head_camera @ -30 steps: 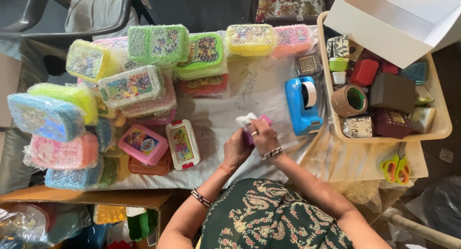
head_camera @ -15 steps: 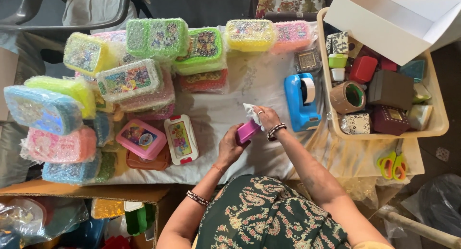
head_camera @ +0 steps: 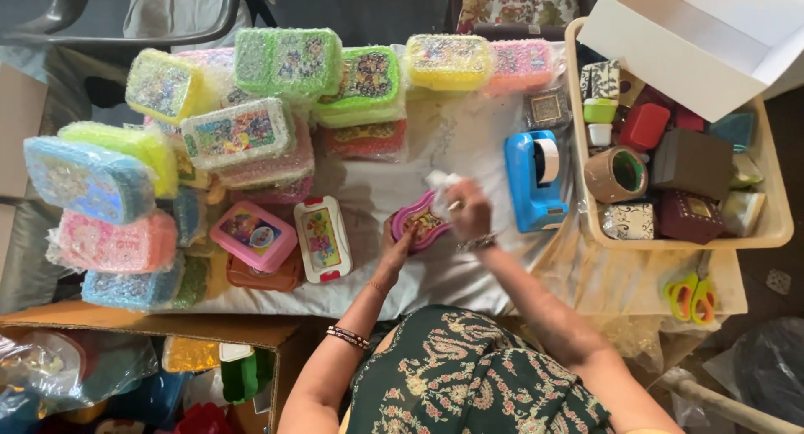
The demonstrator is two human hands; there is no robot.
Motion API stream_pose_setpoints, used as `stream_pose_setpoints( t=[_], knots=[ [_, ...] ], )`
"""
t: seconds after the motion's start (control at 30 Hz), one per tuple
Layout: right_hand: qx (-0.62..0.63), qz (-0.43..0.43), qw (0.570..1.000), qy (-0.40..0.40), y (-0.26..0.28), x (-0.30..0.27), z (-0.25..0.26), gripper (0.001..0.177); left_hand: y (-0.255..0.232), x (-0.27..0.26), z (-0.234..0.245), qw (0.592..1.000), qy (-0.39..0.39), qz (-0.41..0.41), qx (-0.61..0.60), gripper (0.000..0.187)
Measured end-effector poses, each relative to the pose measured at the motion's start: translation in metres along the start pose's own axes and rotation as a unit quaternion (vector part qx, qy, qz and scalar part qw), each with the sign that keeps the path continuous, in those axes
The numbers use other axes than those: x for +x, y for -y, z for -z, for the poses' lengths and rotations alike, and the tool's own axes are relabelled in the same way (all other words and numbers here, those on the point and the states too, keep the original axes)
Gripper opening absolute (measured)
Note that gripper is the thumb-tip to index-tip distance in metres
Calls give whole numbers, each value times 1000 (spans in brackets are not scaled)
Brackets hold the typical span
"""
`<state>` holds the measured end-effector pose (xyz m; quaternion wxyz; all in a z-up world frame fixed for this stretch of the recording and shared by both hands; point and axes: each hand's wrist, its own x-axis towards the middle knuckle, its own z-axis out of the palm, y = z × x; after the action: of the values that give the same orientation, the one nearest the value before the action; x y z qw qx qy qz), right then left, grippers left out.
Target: The recorder is wrapping plastic food containers with bubble wrap and organizing them.
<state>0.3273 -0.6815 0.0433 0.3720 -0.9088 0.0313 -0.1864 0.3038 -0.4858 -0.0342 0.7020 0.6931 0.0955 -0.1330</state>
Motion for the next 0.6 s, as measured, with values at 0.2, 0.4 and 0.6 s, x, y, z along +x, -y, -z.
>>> stream_pose_setpoints(
  t=[0.2,0.4,0.6],
  knots=[
    [-118,281,944,123,19,-56,-24,50,20,-6,10,986,54,66,-141,56],
    [-255,80,956,124,-43,0,-27,60,16,-4,12,987,71,39,-138,59],
    [-178,134,970,102,-25,-30,-34,47,27,-1,8,994,30,-30,-104,56]
  ],
)
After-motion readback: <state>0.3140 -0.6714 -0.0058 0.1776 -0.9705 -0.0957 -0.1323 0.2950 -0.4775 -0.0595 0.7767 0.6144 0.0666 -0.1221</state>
